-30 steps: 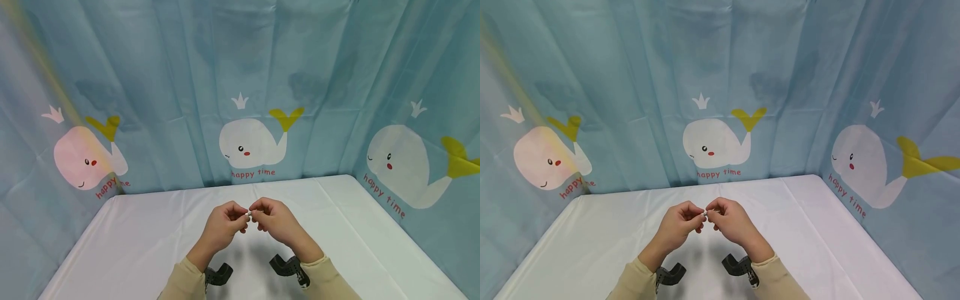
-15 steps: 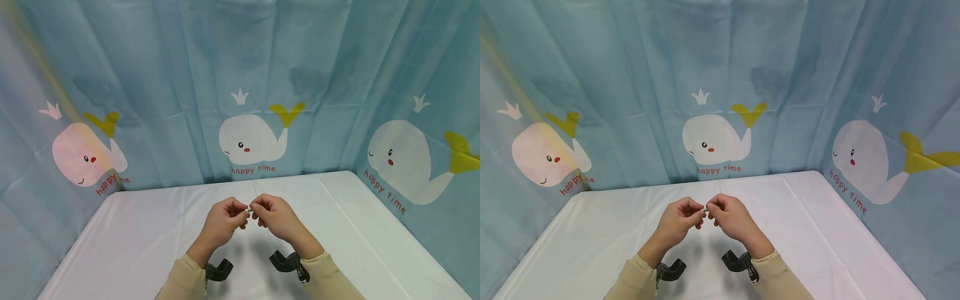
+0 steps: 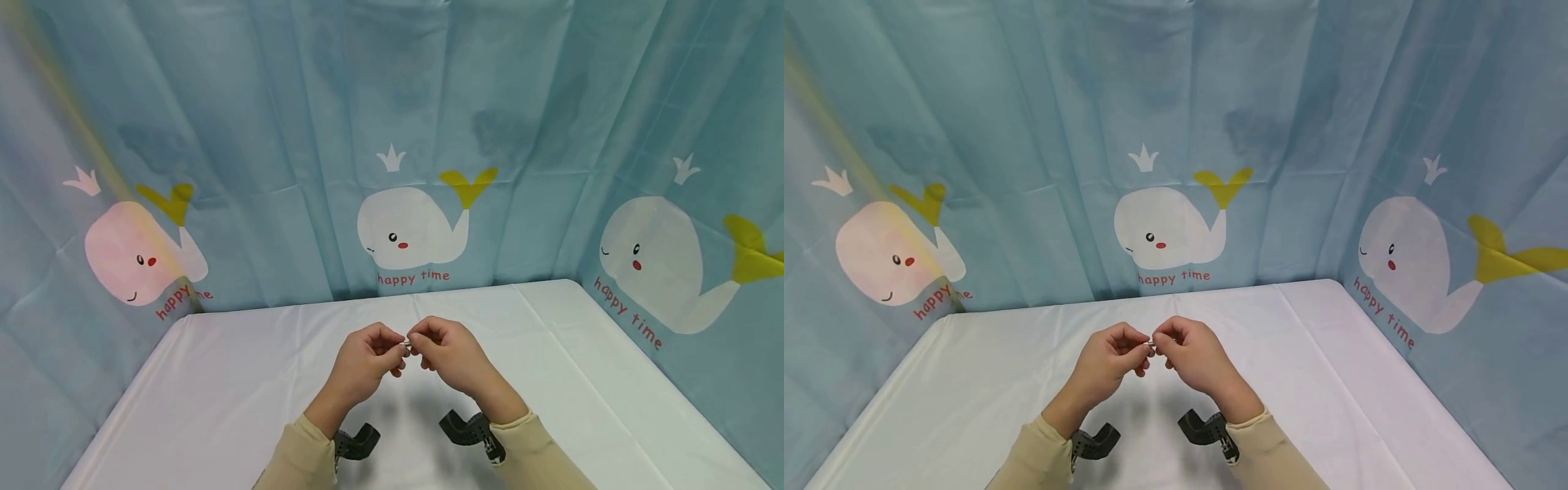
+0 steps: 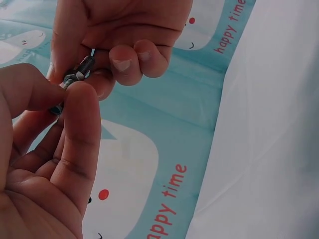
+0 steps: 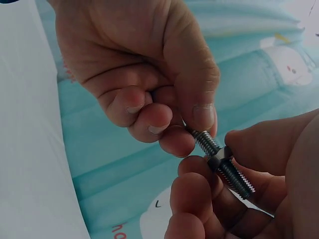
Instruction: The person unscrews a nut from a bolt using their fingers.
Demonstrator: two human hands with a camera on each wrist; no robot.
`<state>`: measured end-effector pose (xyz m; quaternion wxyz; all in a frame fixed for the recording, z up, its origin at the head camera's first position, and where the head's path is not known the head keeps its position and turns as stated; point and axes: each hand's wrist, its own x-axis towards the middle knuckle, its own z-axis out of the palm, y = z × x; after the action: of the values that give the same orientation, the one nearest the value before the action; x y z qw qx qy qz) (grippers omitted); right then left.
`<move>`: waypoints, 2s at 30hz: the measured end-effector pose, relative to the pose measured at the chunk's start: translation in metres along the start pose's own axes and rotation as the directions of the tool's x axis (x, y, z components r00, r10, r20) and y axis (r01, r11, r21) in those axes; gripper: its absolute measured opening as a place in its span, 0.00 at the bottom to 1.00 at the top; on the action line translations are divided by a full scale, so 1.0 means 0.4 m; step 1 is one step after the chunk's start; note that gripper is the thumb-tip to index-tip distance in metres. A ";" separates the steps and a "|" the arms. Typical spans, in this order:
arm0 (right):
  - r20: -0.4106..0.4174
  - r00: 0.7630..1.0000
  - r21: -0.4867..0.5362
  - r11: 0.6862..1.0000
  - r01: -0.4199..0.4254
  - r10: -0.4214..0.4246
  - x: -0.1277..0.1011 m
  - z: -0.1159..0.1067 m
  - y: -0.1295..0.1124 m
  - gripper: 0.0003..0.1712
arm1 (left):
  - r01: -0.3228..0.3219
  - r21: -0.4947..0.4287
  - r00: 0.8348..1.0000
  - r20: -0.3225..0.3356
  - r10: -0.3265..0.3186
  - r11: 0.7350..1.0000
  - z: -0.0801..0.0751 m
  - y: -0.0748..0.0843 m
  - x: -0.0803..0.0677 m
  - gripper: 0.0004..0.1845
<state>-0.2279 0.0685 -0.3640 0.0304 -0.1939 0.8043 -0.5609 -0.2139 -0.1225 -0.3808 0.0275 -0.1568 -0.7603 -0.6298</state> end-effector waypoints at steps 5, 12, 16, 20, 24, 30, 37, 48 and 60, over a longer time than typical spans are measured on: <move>-0.005 1.000 0.018 1.000 0.006 -0.006 -0.001 -0.001 -0.005 0.06 | -0.008 -0.003 1.000 0.001 0.008 1.000 0.002 0.000 0.001 0.02; 0.002 1.000 0.019 1.000 -0.016 0.016 -0.002 0.001 -0.005 0.09 | 0.000 -0.030 1.000 -0.016 0.000 1.000 0.003 0.002 -0.004 0.02; 0.013 1.000 -0.011 1.000 -0.019 0.019 -0.002 0.001 -0.003 0.10 | -0.002 -0.039 1.000 -0.024 0.001 0.999 0.002 0.000 -0.005 0.02; 0.013 1.000 -0.009 1.000 -0.022 0.022 -0.003 0.001 -0.003 0.07 | -0.013 -0.033 1.000 -0.018 0.013 0.999 0.002 0.001 -0.004 0.03; 0.006 1.000 0.012 1.000 -0.025 0.025 -0.004 0.002 -0.006 0.10 | -0.024 -0.021 1.000 -0.014 0.023 1.000 0.002 0.003 -0.004 0.03; 0.016 0.999 -0.001 1.000 -0.031 0.031 -0.003 0.003 -0.008 0.09 | -0.023 -0.021 1.000 -0.021 0.023 1.000 0.002 0.002 -0.006 0.03; 0.034 0.999 -0.007 1.000 -0.017 0.017 -0.001 0.002 -0.003 0.10 | -0.031 -0.017 1.000 -0.004 0.031 0.999 0.002 0.004 -0.003 0.03; 0.016 0.999 0.003 0.999 -0.034 0.034 -0.002 0.003 -0.004 0.08 | -0.014 -0.008 1.000 -0.019 0.014 1.000 0.005 0.000 -0.002 0.03; 0.006 0.999 0.017 0.999 -0.037 0.037 -0.002 0.000 -0.010 0.09 | -0.024 -0.006 1.000 -0.014 0.024 1.000 0.003 0.001 -0.001 0.03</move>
<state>-0.2260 0.0676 -0.3604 0.0445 -0.1802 0.8029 -0.5665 -0.2132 -0.1212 -0.3810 0.0397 -0.1618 -0.7561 -0.6329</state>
